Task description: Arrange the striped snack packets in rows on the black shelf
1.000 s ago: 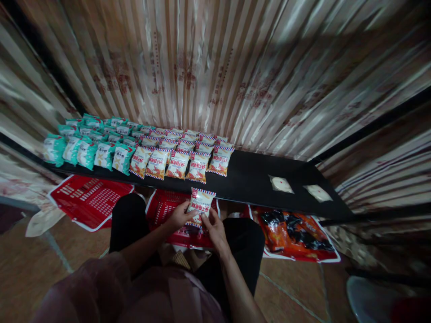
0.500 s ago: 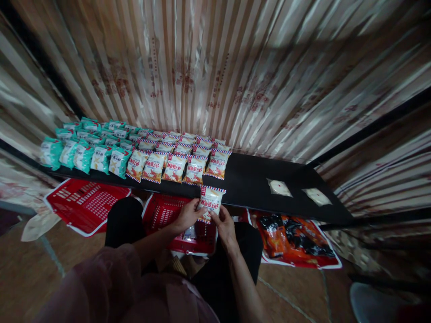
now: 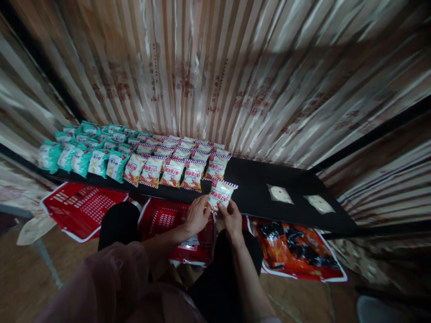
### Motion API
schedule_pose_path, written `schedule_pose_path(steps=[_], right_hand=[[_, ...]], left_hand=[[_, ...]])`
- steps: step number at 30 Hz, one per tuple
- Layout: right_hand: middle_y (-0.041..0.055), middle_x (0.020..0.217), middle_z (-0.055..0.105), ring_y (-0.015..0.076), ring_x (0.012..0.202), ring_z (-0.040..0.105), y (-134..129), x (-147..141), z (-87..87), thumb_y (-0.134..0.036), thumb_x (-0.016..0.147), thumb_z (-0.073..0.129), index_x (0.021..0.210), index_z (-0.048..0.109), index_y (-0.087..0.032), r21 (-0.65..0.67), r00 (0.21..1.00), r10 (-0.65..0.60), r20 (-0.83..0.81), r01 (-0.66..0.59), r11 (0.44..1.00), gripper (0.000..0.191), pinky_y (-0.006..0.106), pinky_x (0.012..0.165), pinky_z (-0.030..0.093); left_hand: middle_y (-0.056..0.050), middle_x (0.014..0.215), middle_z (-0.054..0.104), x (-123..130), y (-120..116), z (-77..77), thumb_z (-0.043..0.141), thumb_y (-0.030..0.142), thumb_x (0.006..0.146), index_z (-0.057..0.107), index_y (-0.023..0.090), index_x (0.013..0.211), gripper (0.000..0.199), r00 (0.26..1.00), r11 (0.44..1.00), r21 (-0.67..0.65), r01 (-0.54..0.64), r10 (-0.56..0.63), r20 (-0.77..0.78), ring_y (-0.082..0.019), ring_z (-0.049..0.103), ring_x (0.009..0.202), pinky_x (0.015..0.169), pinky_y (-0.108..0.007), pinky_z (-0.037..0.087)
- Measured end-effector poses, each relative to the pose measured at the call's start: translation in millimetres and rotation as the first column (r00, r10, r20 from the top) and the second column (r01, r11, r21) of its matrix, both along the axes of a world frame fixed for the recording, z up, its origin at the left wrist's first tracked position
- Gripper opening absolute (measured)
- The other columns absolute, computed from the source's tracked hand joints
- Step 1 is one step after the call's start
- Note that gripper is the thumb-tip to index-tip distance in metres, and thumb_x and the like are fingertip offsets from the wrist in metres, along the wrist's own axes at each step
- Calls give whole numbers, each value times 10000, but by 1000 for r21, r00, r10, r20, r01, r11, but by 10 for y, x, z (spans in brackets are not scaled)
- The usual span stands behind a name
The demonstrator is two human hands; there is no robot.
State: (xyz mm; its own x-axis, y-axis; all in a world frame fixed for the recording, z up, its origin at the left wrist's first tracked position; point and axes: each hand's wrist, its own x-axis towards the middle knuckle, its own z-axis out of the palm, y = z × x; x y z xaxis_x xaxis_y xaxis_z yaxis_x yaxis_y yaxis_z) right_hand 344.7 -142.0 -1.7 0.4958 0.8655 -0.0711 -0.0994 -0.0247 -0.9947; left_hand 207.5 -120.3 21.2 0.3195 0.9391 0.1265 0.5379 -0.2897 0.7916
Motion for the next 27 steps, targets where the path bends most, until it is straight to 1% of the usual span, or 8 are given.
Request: schedule_pose_path(steps=[2, 4, 8, 13, 18, 24, 27], right_hand=[[95, 1070, 669, 241, 931, 626, 78, 42, 20, -414, 630, 713, 1149, 567, -169, 14, 1000, -17, 5, 17, 1000, 592, 410, 856, 488], [94, 1072, 665, 241, 931, 622, 151, 76, 46, -411, 628, 707, 1154, 566, -169, 23, 1000, -26, 18, 25, 999, 596, 409, 852, 488], [86, 1058, 669, 241, 918, 621, 287, 128, 87, -413, 633, 693, 1149, 575, -173, 41, 997, -31, 77, 28, 999, 581, 400, 835, 491], [85, 1075, 666, 240, 920, 619, 473, 198, 53, -428, 656, 665, 1169, 565, -175, 44, 989, -52, 138, 46, 998, 580, 403, 835, 488], [85, 1067, 673, 234, 914, 622, 641, 213, 8, -429, 658, 653, 1189, 555, -172, 55, 987, -31, 160, 22, 998, 598, 397, 839, 486], [82, 1085, 670, 228, 938, 622, 765, 168, -39, -426, 669, 641, 1205, 545, -176, 59, 992, 4, 123, -11, 998, 599, 394, 859, 481], [79, 1093, 669, 230, 950, 621, 817, 166, -87, -416, 658, 649, 1191, 558, -177, 37, 990, 4, 140, -10, 999, 591, 395, 866, 479]], left_hand=[[-145, 1321, 503, 51, 3, 11, 412, 148, 827, 451, 89, 1286, 464, 999, 1000, 21, 23, -22, -27, -232, 464, 1224, 1078, -385, 343], [-158, 1375, 444, 102, 14, 5, 403, 131, 813, 411, 72, 1319, 510, 998, 999, 22, 44, -43, -41, -242, 410, 1276, 1098, -405, 318], [-139, 1460, 325, 196, 62, -14, 417, 107, 775, 311, 94, 1388, 623, 997, 997, 16, 79, -79, -18, -246, 288, 1353, 1127, -433, 268], [-174, 1490, 238, 300, 150, -18, 431, 110, 761, 284, 34, 1395, 655, 996, 997, -15, 82, -82, -22, -259, 215, 1382, 1147, -414, 225], [-144, 1510, 195, 357, 245, -51, 460, 106, 746, 266, 78, 1410, 693, 998, 998, -7, 61, -62, -27, -263, 171, 1394, 1145, -416, 229], [-147, 1523, 136, 357, 317, -38, 471, 98, 737, 276, 69, 1403, 694, 997, 999, -23, 40, -41, -65, -267, 155, 1396, 1141, -385, 236], [-157, 1520, 143, 360, 331, -50, 470, 97, 741, 286, 69, 1399, 684, 996, 998, -54, 35, -39, -75, -280, 171, 1391, 1133, -397, 248]])
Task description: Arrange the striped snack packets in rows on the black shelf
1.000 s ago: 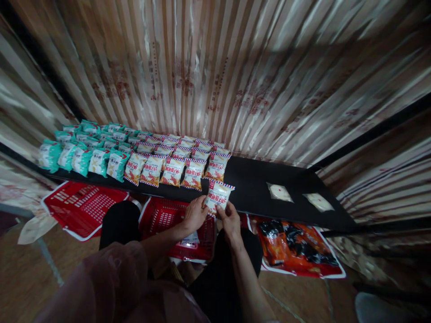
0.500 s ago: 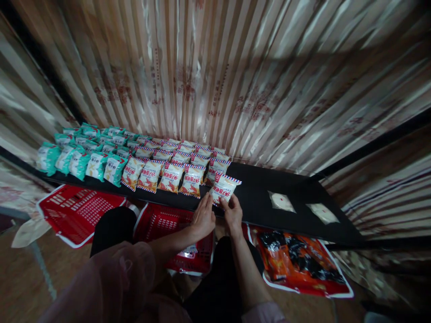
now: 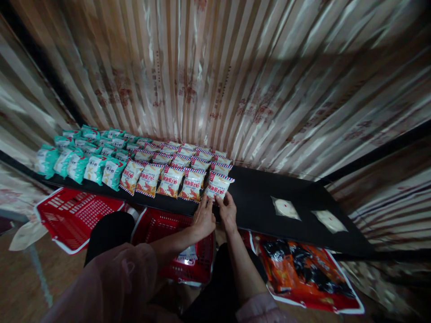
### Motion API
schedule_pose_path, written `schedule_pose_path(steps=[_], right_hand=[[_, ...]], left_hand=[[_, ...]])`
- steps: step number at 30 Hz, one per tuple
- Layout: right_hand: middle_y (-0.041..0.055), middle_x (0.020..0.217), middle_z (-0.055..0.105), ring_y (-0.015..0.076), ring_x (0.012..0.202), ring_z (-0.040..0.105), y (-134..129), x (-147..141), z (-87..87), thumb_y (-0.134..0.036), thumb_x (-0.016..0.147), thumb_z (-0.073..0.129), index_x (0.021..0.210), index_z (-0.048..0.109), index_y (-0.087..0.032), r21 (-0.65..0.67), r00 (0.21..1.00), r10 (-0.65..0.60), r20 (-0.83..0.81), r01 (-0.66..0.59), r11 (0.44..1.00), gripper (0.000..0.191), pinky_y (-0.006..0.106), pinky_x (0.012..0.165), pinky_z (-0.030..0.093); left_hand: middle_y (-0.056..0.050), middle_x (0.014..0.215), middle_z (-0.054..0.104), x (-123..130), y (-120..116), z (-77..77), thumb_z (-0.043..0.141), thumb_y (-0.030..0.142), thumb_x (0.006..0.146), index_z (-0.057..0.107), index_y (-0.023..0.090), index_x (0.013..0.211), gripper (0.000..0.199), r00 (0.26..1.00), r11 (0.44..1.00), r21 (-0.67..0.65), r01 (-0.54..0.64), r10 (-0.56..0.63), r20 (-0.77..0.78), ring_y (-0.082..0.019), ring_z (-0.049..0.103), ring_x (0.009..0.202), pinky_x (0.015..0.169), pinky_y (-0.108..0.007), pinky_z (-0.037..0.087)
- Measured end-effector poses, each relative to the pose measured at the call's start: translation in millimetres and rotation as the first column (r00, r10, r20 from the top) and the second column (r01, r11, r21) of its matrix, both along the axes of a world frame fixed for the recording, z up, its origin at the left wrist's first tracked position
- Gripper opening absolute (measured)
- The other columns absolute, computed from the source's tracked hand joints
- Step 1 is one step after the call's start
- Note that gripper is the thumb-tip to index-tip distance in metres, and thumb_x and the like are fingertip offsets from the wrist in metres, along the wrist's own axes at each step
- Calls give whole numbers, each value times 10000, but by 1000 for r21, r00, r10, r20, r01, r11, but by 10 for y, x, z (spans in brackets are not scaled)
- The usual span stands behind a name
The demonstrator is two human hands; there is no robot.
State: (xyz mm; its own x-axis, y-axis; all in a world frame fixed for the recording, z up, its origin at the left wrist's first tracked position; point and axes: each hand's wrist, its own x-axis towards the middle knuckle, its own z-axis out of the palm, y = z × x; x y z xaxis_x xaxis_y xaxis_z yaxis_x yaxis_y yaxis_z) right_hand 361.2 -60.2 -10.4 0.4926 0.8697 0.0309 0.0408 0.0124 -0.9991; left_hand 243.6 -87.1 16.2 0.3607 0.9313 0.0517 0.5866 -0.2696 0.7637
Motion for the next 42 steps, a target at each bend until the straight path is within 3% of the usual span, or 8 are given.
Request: schedule_pose_path(steps=[7, 14, 24, 31, 38, 42], right_hand=[[77, 1078, 678, 227, 946, 627, 67, 3, -65, -401, 656, 653, 1192, 566, -181, -27, 999, 35, 5, -35, 999, 586, 383, 862, 480], [64, 1067, 683, 239, 955, 610, 84, 47, -80, -397, 646, 658, 1172, 596, -201, -43, 990, -7, 144, 13, 999, 564, 381, 866, 462], [75, 1069, 678, 238, 964, 607, 100, 39, -159, -387, 663, 645, 1206, 568, -193, -20, 991, -21, 134, 24, 1000, 582, 377, 850, 468], [98, 1112, 653, 234, 976, 604, 58, 23, -163, -417, 687, 624, 1212, 553, -173, -51, 975, -28, 219, 40, 998, 583, 377, 866, 463], [162, 1165, 599, 244, 1014, 576, -116, -60, -159, -446, 732, 567, 1232, 519, -111, -80, 930, -150, 335, 187, 979, 604, 367, 889, 443], [179, 1128, 589, 235, 990, 568, -307, -164, -139, -449, 773, 503, 1172, 550, -81, -19, 898, -219, 381, 245, 969, 545, 365, 884, 442]], left_hand=[[-151, 1507, 200, 2, 23, -65, 475, 110, 746, 295, 98, 1401, 679, 1000, 1000, 4, -6, 6, -17, -292, 187, 1385, 1126, -420, 257], [-214, 1501, 156, -1, 31, -17, 453, 107, 761, 299, 6, 1388, 653, 998, 999, -48, 6, -9, -67, -305, 199, 1379, 1113, -401, 278], [-190, 1505, 159, -7, 38, 1, 459, 105, 757, 306, 9, 1388, 656, 998, 997, -73, 25, -29, -50, -288, 221, 1375, 1120, -367, 267], [-173, 1515, 142, -30, 36, 38, 451, 95, 770, 280, 26, 1400, 656, 992, 996, -76, 43, -51, -113, -247, 236, 1373, 1117, -302, 265], [-133, 1514, 188, -58, -18, 92, 450, 62, 770, 358, 94, 1366, 604, 992, 998, -61, 17, -24, -121, -232, 288, 1355, 1101, -291, 301], [-155, 1483, 265, -87, -54, 31, 445, 37, 766, 457, 83, 1288, 524, 997, 1000, -20, 3, -4, -76, -236, 321, 1341, 1090, -308, 327]])
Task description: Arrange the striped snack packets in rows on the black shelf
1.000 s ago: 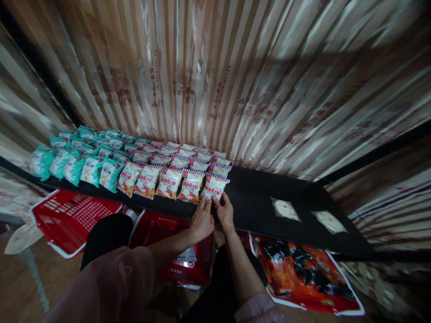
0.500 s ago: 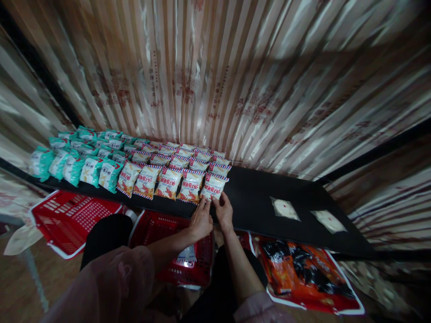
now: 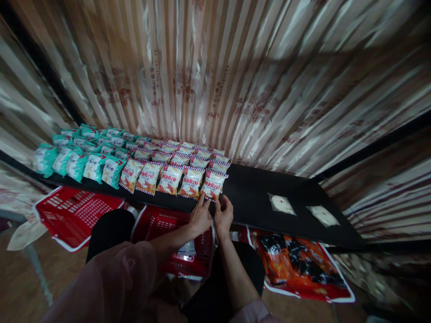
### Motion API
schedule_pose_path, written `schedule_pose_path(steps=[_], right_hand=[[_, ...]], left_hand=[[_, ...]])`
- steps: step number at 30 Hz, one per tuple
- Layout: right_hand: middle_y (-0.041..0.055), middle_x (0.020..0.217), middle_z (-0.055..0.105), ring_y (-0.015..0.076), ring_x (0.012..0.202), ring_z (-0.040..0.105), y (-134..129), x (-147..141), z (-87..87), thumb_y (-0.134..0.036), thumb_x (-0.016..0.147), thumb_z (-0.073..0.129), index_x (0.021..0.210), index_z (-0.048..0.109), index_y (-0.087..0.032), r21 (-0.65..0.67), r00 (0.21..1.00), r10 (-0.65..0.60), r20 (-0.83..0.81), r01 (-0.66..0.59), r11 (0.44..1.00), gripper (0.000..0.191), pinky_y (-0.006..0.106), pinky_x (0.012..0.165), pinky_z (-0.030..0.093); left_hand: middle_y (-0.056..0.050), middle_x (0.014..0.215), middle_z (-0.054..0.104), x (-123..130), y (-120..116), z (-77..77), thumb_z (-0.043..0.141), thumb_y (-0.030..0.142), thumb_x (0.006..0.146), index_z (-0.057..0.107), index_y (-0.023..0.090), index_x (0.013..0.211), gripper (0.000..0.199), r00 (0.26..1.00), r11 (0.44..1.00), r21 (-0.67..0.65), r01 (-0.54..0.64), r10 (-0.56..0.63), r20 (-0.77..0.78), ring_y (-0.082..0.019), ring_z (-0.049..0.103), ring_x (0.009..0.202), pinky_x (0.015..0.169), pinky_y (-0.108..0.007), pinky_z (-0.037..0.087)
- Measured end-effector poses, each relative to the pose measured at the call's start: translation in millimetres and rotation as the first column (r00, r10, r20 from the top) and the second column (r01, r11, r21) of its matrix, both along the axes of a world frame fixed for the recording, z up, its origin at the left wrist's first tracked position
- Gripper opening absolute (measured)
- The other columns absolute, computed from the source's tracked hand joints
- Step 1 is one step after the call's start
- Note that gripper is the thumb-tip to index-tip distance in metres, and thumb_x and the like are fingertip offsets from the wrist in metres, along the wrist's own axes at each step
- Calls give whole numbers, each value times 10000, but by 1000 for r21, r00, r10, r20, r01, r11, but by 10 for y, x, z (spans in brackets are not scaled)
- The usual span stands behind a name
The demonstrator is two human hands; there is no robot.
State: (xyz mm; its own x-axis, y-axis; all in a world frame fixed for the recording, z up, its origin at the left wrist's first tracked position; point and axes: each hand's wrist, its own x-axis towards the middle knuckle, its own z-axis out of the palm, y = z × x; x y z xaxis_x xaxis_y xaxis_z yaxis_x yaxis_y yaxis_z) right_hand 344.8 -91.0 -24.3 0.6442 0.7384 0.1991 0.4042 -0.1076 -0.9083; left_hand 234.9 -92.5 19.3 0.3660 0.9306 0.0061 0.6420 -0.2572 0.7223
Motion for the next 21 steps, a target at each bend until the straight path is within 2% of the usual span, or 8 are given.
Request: schedule_pose_path(steps=[3, 6, 10, 13, 15, 17, 19, 21], right_hand=[[159, 1062, 602, 215, 934, 575, -168, -132, 28, -431, 793, 481, 1107, 577, -93, 64, 1000, -17, 25, 15, 998, 472, 351, 853, 456], [128, 1008, 616, 200, 907, 581, -340, -284, 5, -400, 811, 468, 1030, 593, -125, 105, 999, -12, 49, 7, 994, 374, 344, 837, 461], [105, 951, 628, 195, 911, 583, -570, -471, -176, -353, 830, 424, 949, 596, -149, 109, 997, 34, 64, -41, 993, 292, 342, 846, 458], [113, 958, 639, 206, 929, 588, -717, -590, -398, -318, 832, 382, 956, 598, -146, 7, 994, 77, 76, -78, 997, 303, 347, 865, 448], [138, 995, 644, 223, 968, 589, -782, -655, -552, -285, 823, 375, 987, 603, -122, -149, 989, 124, 81, -111, 983, 325, 348, 894, 433], [170, 1058, 637, 238, 1021, 584, -816, -707, -688, -236, 804, 394, 1037, 602, -88, -356, 982, 179, 57, -148, 923, 346, 333, 916, 417], [188, 1132, 620, 249, 1076, 573, -821, -748, -799, -200, 790, 424, 1125, 573, -72, -565, 973, 230, 10, -184, 804, 389, 320, 930, 405], [194, 1175, 608, 255, 1103, 568, -806, -783, -885, -190, 797, 439, 1201, 530, -73, -697, 965, 260, -36, -211, 686, 430, 319, 926, 404]], left_hand=[[-159, 1418, 380, -32, -49, -76, 430, 31, 774, 533, 81, 1200, 441, 1000, 999, 36, -16, 15, 28, -221, 387, 1301, 1084, -314, 333], [-110, 1230, 564, -91, -142, -147, 413, 28, 778, 596, 123, 1094, 378, 999, 999, 52, -12, 10, 47, -181, 520, 1152, 1030, -301, 387], [-65, 998, 641, -229, -326, -290, 402, 42, 790, 638, 164, 972, 322, 999, 999, 1, 37, -37, 28, -162, 592, 947, 891, -274, 456], [-62, 990, 641, -371, -466, -485, 387, 60, 814, 645, 171, 946, 311, 998, 993, -105, 44, -48, -39, -156, 588, 932, 874, -260, 438], [-63, 991, 643, -477, -543, -648, 379, 60, 819, 648, 169, 933, 312, 994, 981, -191, 30, -49, -96, -154, 584, 942, 876, -255, 423], [-69, 949, 653, -581, -605, -812, 391, 46, 801, 657, 156, 890, 301, 991, 969, -246, 18, -50, -125, -157, 590, 916, 849, -254, 427], [-63, 878, 661, -674, -649, -959, 424, 38, 774, 661, 143, 854, 272, 986, 950, -312, 1, -54, -159, -156, 599, 851, 786, -245, 438], [-50, 821, 663, -747, -672, -1077, 446, 30, 757, 660, 132, 830, 248, 979, 925, -380, -16, -62, -194, -151, 600, 792, 720, -232, 436]])
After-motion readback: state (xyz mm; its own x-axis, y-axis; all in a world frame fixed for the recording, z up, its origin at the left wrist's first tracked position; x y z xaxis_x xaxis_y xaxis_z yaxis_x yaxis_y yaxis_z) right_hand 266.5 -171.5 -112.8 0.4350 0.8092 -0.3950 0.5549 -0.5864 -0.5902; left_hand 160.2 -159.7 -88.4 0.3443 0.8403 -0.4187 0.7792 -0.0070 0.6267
